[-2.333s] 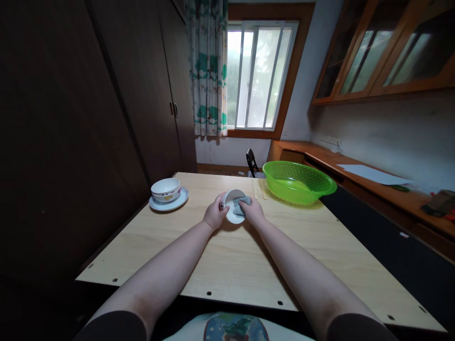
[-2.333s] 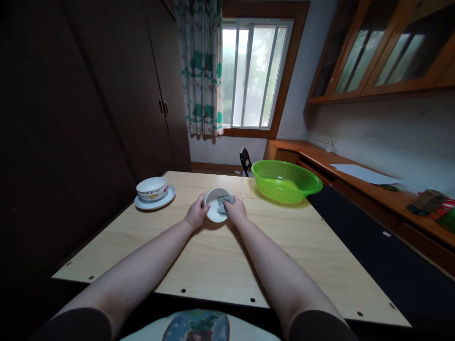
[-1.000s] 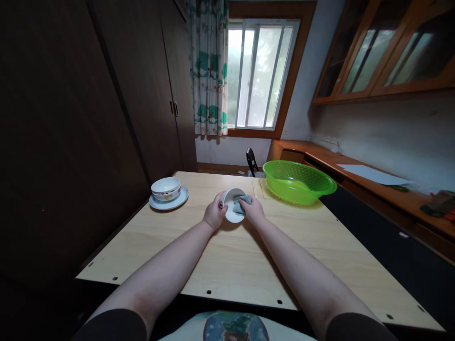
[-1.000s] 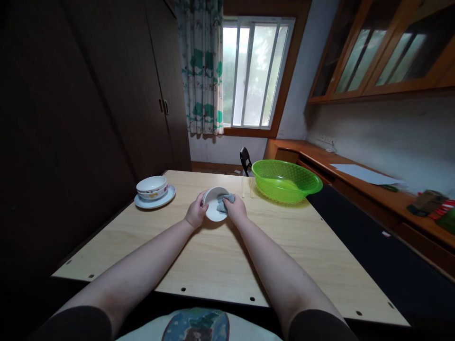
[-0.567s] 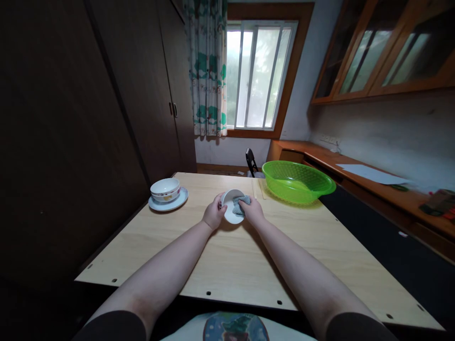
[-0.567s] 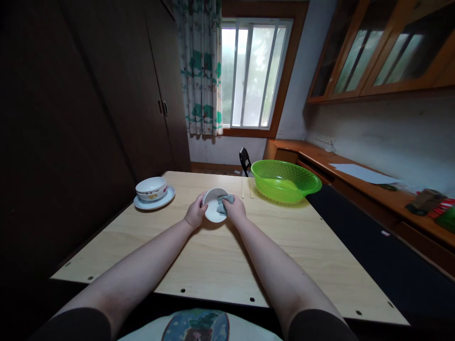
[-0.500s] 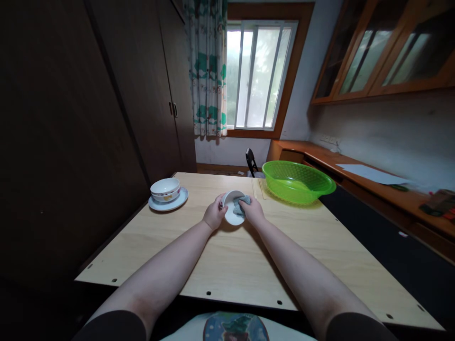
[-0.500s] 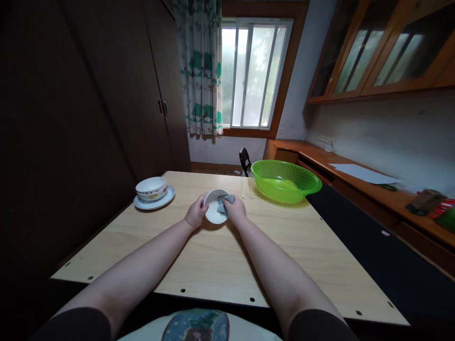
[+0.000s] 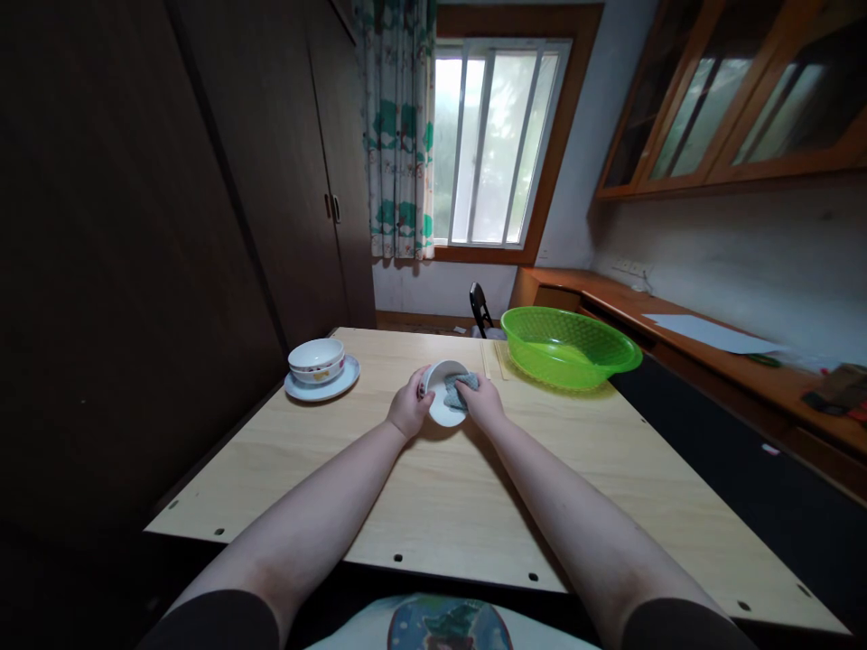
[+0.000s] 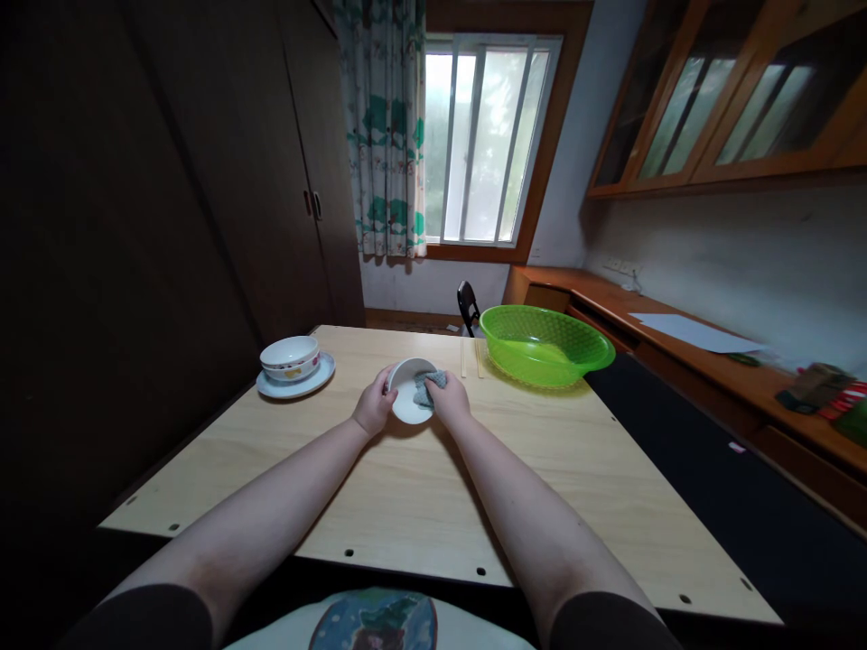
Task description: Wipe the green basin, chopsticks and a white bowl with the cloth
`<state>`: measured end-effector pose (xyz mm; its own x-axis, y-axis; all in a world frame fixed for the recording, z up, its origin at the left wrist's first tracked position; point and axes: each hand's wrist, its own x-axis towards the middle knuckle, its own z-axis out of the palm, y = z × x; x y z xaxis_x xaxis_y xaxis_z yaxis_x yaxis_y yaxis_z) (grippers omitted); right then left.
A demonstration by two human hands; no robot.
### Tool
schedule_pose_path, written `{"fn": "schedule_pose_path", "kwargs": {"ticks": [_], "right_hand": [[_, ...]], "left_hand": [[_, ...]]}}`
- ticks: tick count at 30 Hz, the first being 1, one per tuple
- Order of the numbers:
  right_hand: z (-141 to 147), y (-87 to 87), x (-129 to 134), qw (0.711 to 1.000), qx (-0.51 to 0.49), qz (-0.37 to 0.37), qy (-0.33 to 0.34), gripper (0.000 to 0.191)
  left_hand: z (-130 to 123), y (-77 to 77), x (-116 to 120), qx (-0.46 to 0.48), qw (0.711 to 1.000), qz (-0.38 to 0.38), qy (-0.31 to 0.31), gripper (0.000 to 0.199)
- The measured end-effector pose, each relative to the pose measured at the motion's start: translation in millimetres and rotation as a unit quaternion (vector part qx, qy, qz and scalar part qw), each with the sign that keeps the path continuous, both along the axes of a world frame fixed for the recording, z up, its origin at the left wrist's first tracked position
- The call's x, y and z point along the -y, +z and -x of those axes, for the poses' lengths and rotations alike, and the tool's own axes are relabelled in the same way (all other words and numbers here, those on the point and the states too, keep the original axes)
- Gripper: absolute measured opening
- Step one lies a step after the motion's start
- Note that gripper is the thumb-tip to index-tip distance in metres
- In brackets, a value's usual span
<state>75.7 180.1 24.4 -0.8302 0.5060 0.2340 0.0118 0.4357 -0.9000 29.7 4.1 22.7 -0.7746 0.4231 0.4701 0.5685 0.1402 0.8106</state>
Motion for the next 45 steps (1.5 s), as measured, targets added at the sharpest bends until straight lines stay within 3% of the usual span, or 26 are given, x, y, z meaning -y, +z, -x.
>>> {"fn": "schedule_pose_path", "kwargs": {"ticks": [7, 45], "right_hand": [[0.7, -2.0, -1.4, 1.000, -0.001, -0.005, 0.002, 0.027], [0.5, -2.4, -0.1, 1.000, -0.001, 0.003, -0.002, 0.024]], "left_hand": [[2.9, -1.2, -1.0, 0.007, 1.000, 0.008, -0.024, 0.056], [3.7, -0.3, -1.5, 0.022, 1.000, 0.016, 0.001, 0.055]]}}
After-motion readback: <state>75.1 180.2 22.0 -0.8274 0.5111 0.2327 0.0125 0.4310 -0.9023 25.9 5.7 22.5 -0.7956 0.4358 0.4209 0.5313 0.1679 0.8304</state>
